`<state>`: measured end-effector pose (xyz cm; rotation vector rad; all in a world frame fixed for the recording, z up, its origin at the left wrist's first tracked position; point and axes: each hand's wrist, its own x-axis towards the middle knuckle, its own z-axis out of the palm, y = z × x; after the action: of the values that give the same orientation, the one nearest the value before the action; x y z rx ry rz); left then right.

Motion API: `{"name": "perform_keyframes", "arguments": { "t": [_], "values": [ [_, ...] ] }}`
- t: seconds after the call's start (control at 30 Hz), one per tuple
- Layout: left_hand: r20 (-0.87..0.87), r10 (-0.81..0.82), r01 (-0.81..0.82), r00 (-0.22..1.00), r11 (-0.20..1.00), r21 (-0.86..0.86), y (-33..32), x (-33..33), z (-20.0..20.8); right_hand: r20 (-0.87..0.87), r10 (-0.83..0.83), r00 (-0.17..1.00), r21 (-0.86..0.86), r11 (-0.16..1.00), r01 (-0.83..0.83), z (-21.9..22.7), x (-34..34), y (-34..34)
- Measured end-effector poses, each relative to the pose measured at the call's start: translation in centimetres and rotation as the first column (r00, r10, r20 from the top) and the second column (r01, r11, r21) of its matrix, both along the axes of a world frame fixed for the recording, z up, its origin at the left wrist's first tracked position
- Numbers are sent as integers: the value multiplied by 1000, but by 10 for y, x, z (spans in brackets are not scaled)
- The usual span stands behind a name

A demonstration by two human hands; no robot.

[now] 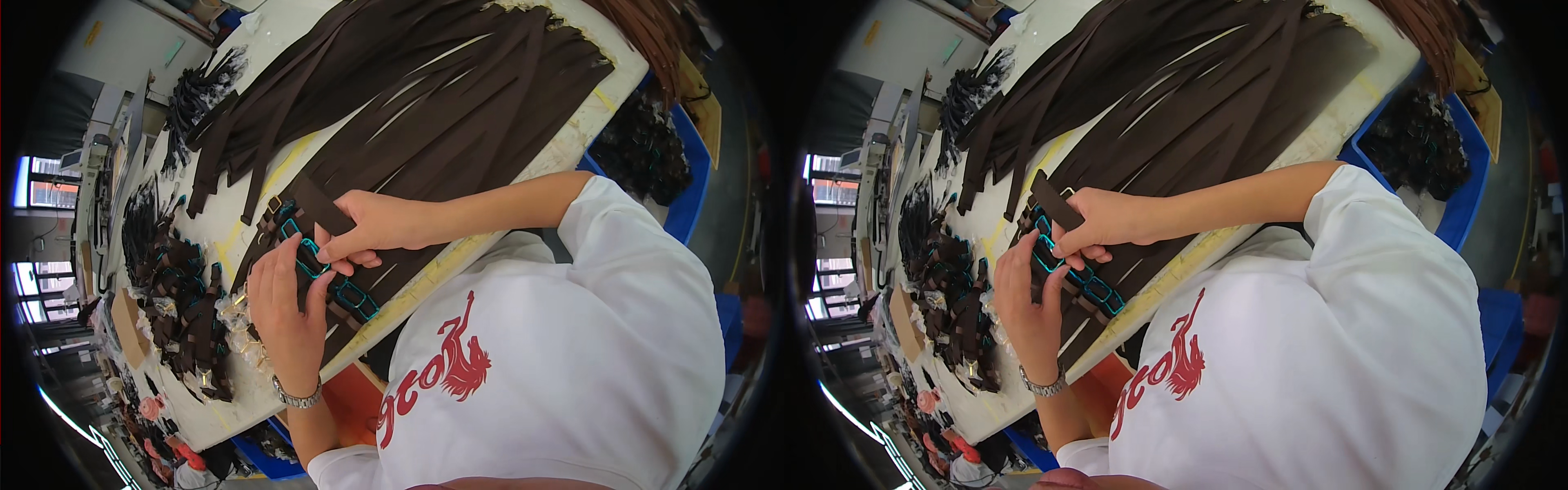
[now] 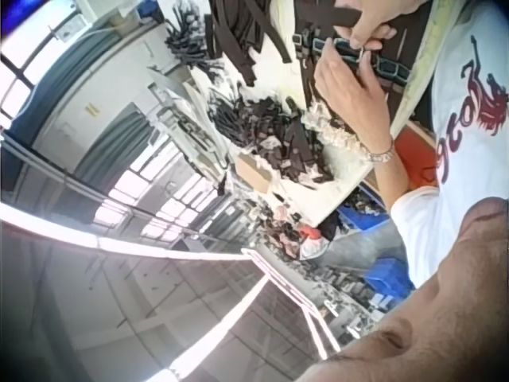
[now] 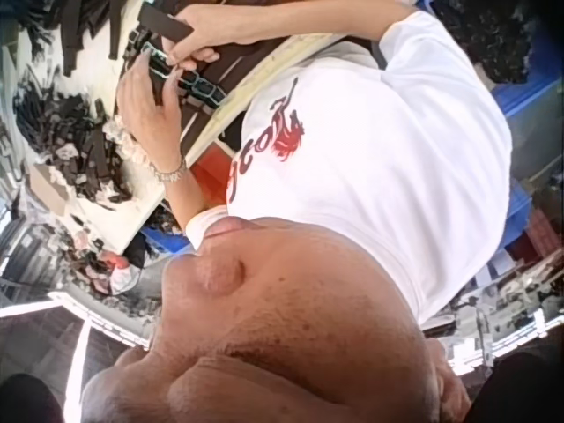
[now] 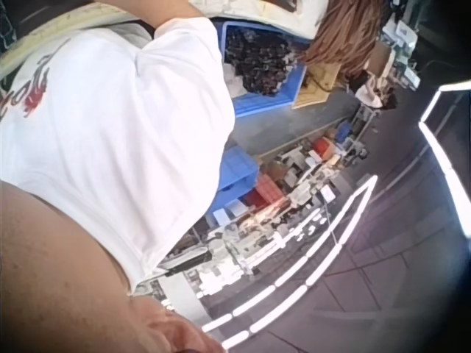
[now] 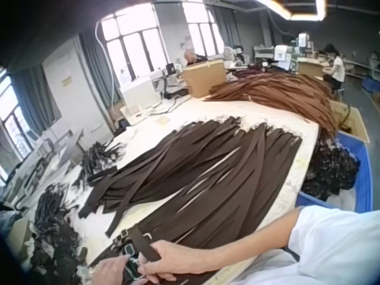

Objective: The person assembles brown fabric belts by inserting teal metal buckles into the belt ends. They repeatedly pick up a belt and a buckle, thread the buckle through the fabric loop, and place the assembled belt on the table.

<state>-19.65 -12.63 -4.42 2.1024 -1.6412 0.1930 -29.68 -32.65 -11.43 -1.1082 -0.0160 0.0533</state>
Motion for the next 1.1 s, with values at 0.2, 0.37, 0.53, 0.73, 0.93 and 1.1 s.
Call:
{"name": "perform_keyframes", "arguments": {
  "t": [0.2,0.37,0.53,0.73,0.93,1.1],
  "values": [
    [-297,-28,48,955,997,60,3,5,6,-16,88,996,-35,995,-89,1,-6,-11],
    [-162,57,-83,985,984,-156,4,2,-16,-43,67,997,88,994,-63,-9,0,-1],
    [-14,144,-139,990,925,-355,-2,-9,-47,-97,85,992,261,964,-57,-10,-5,16],
    [-114,94,-112,989,980,-166,10,-17,-41,-137,18,990,134,991,1,-9,-9,9],
    [-190,30,-7,981,993,119,15,-25,-12,-163,44,986,-390,915,-105,6,-13,2],
    [-358,-3,2,934,1000,-3,16,-23,-23,-148,77,986,-387,913,-129,11,-16,-2]
  ]
}}
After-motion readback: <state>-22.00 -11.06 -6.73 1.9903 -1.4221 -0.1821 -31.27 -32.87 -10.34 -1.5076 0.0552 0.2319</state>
